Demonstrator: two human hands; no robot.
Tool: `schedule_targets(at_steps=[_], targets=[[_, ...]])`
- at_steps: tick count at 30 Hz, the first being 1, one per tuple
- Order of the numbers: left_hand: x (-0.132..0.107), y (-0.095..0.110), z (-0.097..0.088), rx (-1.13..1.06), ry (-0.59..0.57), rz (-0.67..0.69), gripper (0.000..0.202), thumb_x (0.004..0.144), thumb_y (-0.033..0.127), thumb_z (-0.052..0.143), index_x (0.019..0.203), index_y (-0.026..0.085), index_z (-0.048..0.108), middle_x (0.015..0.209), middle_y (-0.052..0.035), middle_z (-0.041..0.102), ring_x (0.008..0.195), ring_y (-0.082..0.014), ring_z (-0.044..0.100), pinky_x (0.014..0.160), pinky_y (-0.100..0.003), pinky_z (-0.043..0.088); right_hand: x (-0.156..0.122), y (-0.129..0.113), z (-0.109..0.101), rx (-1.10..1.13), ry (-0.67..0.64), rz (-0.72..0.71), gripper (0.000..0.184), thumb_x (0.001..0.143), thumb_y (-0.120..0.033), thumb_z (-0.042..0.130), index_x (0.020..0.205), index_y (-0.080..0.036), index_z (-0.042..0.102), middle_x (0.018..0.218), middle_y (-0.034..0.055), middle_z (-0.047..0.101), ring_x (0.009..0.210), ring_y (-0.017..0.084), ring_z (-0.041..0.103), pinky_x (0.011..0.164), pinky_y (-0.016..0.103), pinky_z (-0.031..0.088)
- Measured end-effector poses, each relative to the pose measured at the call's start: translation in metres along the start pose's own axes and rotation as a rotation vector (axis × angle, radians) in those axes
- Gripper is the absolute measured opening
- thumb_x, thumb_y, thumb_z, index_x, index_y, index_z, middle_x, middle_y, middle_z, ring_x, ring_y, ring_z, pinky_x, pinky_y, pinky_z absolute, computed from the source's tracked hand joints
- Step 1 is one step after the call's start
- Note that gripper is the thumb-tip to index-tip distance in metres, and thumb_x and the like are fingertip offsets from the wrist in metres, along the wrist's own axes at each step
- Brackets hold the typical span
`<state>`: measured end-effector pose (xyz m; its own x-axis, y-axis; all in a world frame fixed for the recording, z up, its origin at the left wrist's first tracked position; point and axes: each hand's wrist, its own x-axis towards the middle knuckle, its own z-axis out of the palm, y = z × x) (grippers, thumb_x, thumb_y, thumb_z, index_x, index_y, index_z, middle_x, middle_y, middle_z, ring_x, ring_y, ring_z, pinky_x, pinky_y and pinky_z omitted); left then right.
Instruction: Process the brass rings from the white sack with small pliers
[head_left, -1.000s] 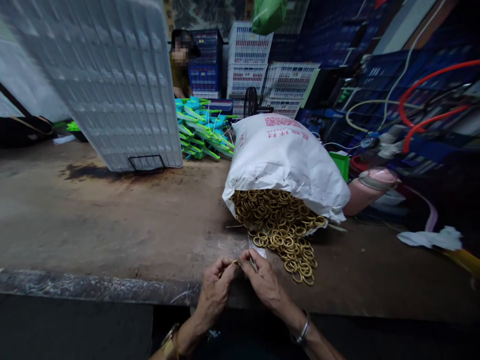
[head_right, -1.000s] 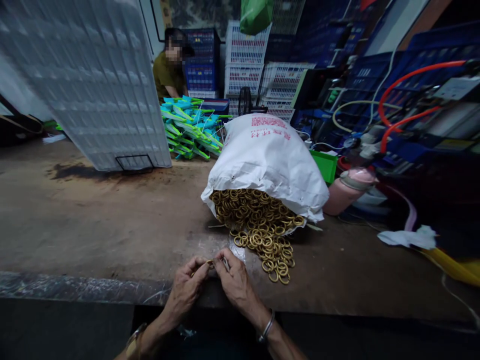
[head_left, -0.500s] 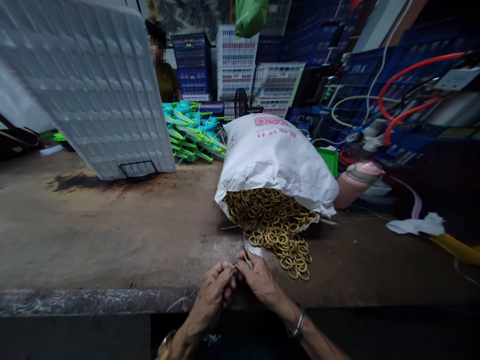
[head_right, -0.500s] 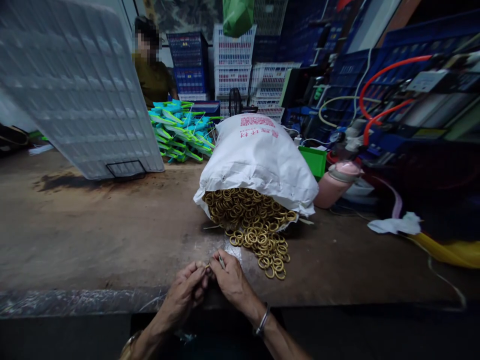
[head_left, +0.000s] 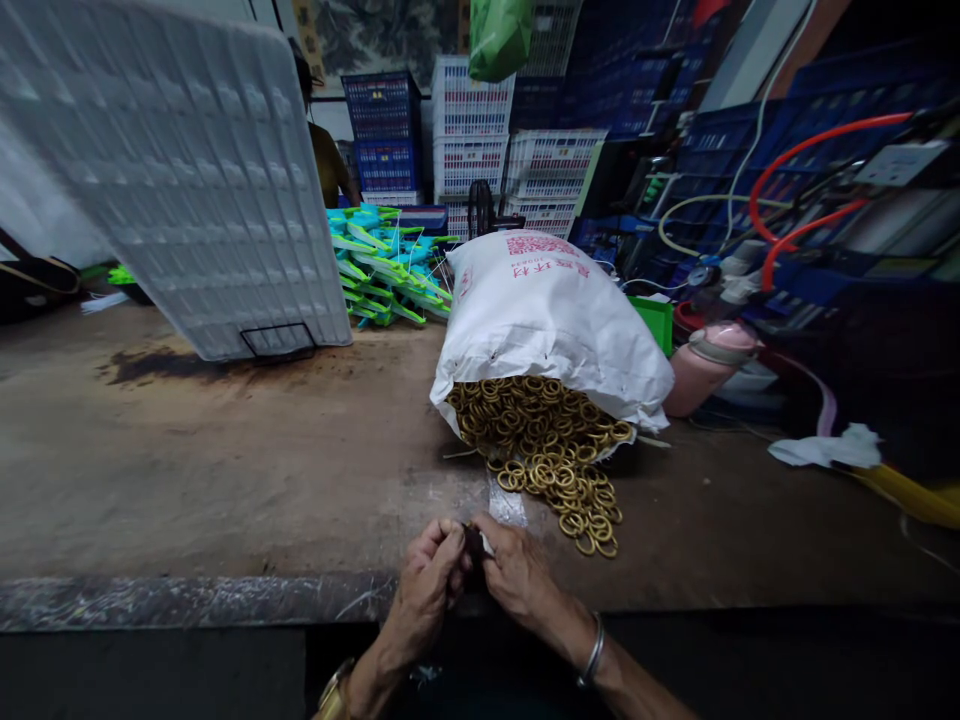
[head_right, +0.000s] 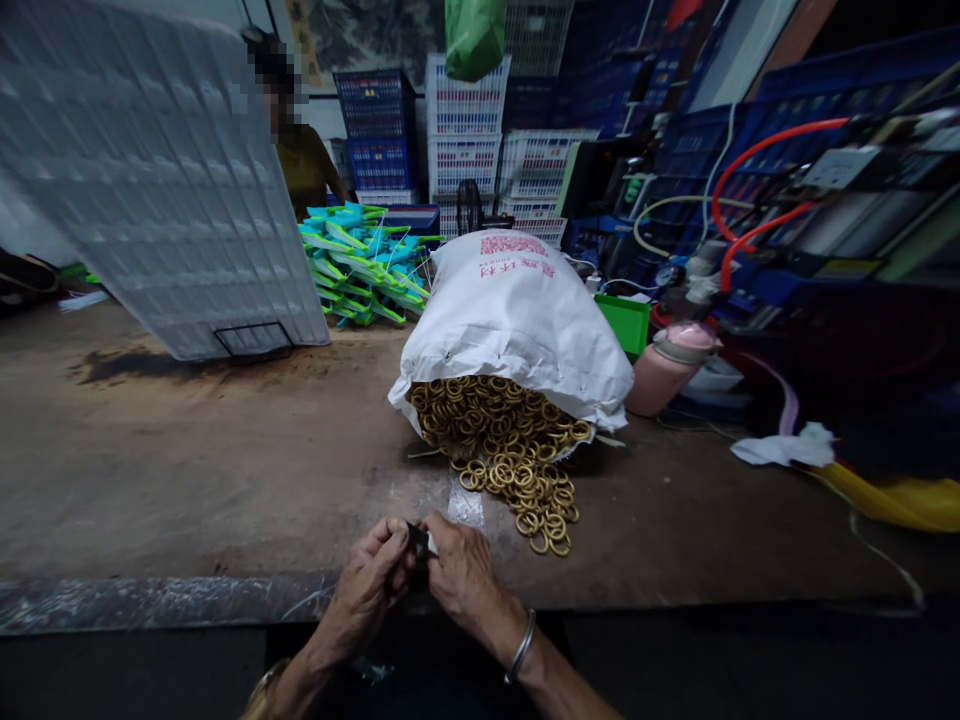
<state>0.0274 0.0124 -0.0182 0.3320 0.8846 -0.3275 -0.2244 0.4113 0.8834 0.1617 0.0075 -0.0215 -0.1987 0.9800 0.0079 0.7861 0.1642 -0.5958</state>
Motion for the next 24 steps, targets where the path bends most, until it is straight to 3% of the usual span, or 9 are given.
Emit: schedule_targets(at_steps=[3,8,13,16,19,22,24], targets=[[0.000,0.001,-0.001,0.031,0.006,0.018,0.033,0.076,0.050,0.051,0.067,0.019,0.044,0.047,0.0091,0.036,0.037,-0.0037,0.023,0.037,-0.017,0.017,0.002,0.000,-0.001,-0.048,-0.038,0.007,0.035,0.060,-0.003,0.036,0.085,-0.020,0.053,0.067,-0.0001,0.059,0.059,0.013,0.050,0.054,0.022,0.027],[-0.006,-0.001,-0.004,0.064,0.001,0.007,0.036,0.074,0.050,0.053,0.063,0.017,0.046,0.049,0.0073,0.040,0.038,-0.0028,0.026,0.037,-0.016,0.018,0.002,0.003,-0.001,-0.141,-0.083,0.035,0.033,0.062,-0.005,0.039,0.089,-0.018,0.053,0.065,0.0008,0.059,0.059,0.014,0.051,0.053,0.023,0.026],[-0.016,0.008,0.000,-0.136,-0.055,-0.142,0.031,0.069,0.046,0.062,0.067,0.018,0.047,0.050,0.0060,0.048,0.035,-0.0019,0.027,0.035,-0.015,0.015,-0.003,0.016,-0.008,-0.261,0.075,0.128,0.028,0.064,-0.007,0.042,0.087,-0.018,0.052,0.069,0.0025,0.061,0.061,0.015,0.054,0.053,0.024,0.027],[-0.013,0.017,0.004,-0.289,-0.060,-0.209,0.028,0.069,0.042,0.063,0.068,0.017,0.052,0.063,0.0021,0.055,0.041,-0.0025,0.033,0.038,-0.015,0.022,-0.015,0.035,-0.026,-0.221,0.270,0.206,0.027,0.068,-0.006,0.041,0.088,-0.020,0.051,0.078,0.0023,0.064,0.071,0.015,0.059,0.059,0.022,0.033],[-0.007,0.017,0.007,-0.332,-0.052,-0.222,0.027,0.067,0.040,0.064,0.066,0.015,0.056,0.068,-0.0010,0.058,0.043,-0.0038,0.035,0.037,-0.016,0.023,-0.035,0.062,-0.046,-0.251,0.452,0.373,0.018,0.081,-0.023,0.043,0.098,-0.020,0.048,0.082,0.0044,0.066,0.072,0.018,0.062,0.059,0.024,0.037],[-0.002,0.009,0.009,-0.355,-0.019,-0.238,0.025,0.064,0.038,0.066,0.067,0.014,0.059,0.066,-0.0022,0.059,0.041,-0.0044,0.036,0.036,-0.017,0.023,-0.053,0.085,-0.055,-0.364,0.431,0.482,0.036,0.081,-0.041,0.048,0.110,-0.020,0.043,0.080,0.0063,0.067,0.068,0.022,0.063,0.056,0.027,0.037],[0.000,0.004,0.009,-0.393,0.014,-0.234,0.024,0.062,0.037,0.068,0.069,0.016,0.059,0.065,-0.0017,0.060,0.040,-0.0049,0.037,0.035,-0.017,0.023,-0.056,0.090,-0.053,-0.435,0.382,0.504,0.042,0.080,-0.044,0.050,0.113,-0.019,0.042,0.079,0.0072,0.068,0.068,0.024,0.064,0.057,0.028,0.037]])
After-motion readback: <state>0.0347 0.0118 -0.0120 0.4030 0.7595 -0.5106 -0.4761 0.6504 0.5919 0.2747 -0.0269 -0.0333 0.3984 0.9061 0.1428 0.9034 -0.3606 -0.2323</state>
